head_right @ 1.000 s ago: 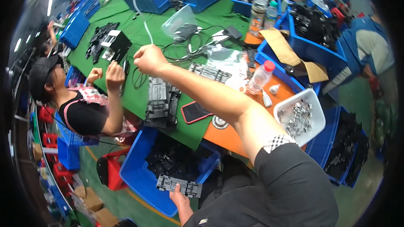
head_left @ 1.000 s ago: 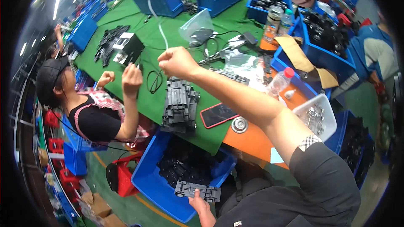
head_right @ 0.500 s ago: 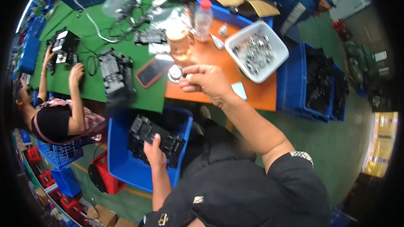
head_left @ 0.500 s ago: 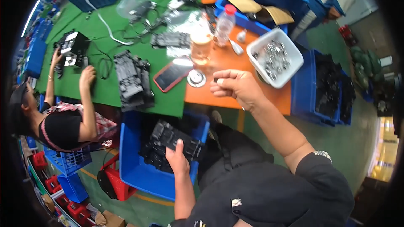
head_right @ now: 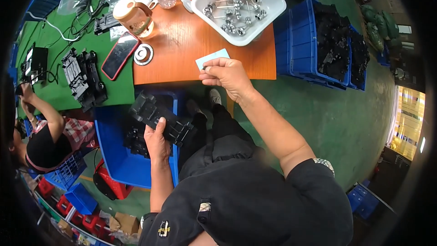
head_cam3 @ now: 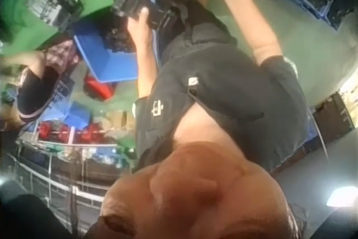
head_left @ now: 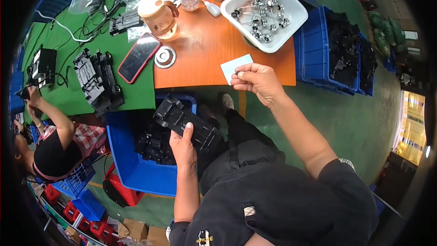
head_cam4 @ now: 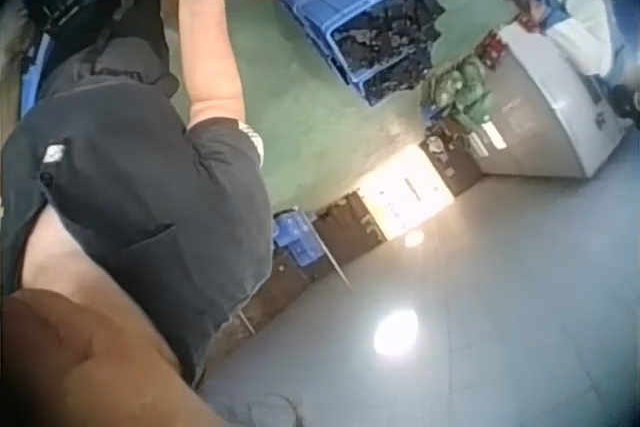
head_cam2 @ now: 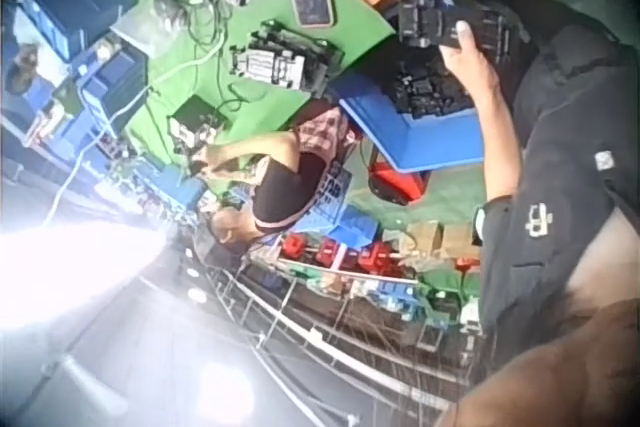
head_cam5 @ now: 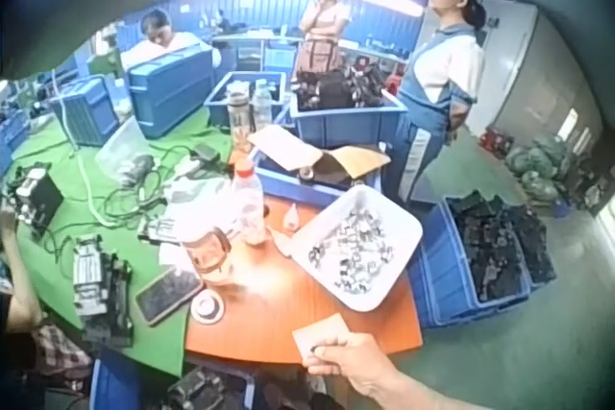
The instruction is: The person assembles plastic components onto a toy tank chassis by hand, taking the components from storage bins and attaching them to the chassis.
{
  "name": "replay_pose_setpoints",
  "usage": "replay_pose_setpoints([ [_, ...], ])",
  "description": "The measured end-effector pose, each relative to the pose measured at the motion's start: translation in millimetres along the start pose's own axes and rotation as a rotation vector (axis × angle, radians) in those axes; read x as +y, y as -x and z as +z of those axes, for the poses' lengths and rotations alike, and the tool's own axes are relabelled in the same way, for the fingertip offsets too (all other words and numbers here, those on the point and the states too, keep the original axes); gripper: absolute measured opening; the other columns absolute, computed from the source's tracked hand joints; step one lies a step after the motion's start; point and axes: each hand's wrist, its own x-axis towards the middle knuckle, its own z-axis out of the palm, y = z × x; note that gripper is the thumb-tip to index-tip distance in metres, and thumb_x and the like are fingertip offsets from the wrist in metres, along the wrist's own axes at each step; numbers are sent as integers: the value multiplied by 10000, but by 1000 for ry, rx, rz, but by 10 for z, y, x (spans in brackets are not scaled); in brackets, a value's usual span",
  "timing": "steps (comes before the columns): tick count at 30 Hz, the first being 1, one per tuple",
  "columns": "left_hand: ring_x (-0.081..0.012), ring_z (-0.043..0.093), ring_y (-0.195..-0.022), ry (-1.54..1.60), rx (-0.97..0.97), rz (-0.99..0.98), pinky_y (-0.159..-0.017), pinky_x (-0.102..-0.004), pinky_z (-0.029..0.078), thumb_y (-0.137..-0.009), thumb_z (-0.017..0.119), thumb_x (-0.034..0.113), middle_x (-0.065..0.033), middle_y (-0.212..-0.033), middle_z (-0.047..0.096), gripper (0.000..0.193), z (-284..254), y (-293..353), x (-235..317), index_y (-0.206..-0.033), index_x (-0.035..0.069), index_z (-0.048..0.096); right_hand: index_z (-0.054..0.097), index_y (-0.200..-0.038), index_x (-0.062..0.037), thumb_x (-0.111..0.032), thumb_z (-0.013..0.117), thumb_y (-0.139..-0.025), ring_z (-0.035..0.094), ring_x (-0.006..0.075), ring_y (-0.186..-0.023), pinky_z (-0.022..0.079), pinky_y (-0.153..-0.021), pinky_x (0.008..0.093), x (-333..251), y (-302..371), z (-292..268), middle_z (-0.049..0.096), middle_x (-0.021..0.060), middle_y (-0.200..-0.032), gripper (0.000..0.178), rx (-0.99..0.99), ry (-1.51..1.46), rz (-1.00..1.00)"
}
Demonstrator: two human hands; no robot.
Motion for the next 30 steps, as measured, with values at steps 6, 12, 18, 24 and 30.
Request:
replay_pose_setpoints([
  [6,-123,591,-929,-83,-33,-32,-859,-268,468,-861,636,24,-43,-1054,624,288,328,-54,-166,-1141,4,568,612,-974,22,-48,581,-856,618,107,-660,539,-591,230,181,21,-480,630,68,-812,140,-64,26,90],
  [12,-139,612,-888,-106,-121,-158,-816,-287,498,-813,697,43,-61,-1016,637,334,652,-184,-313,-1116,2,563,598,-987,-2,-28,577,-863,622,116,-689,539,-625,246,204,71,-804,624,64,-818,128,-163,63,125],
  [18,-188,628,-907,17,-157,-342,-813,-346,527,-800,693,48,-89,-1022,637,354,885,-322,-431,-1122,4,552,608,-990,6,-19,600,-867,632,122,-707,542,-646,241,248,-11,-946,643,77,-851,125,-81,171,-8],
  [24,-199,612,-961,84,-231,-413,-861,-349,506,-809,685,100,-94,-1065,627,397,975,-481,-555,-1168,14,540,615,-970,10,-17,603,-868,620,100,-726,524,-642,226,400,-442,-1044,645,60,-840,106,93,332,-232],
  [30,-168,636,-874,169,-176,-342,-802,-320,529,-824,675,45,-60,-983,641,281,1029,-590,-544,-1083,31,567,600,-977,48,-10,597,-862,622,116,-766,536,-689,242,621,-587,-890,639,91,-882,129,52,258,-159],
])
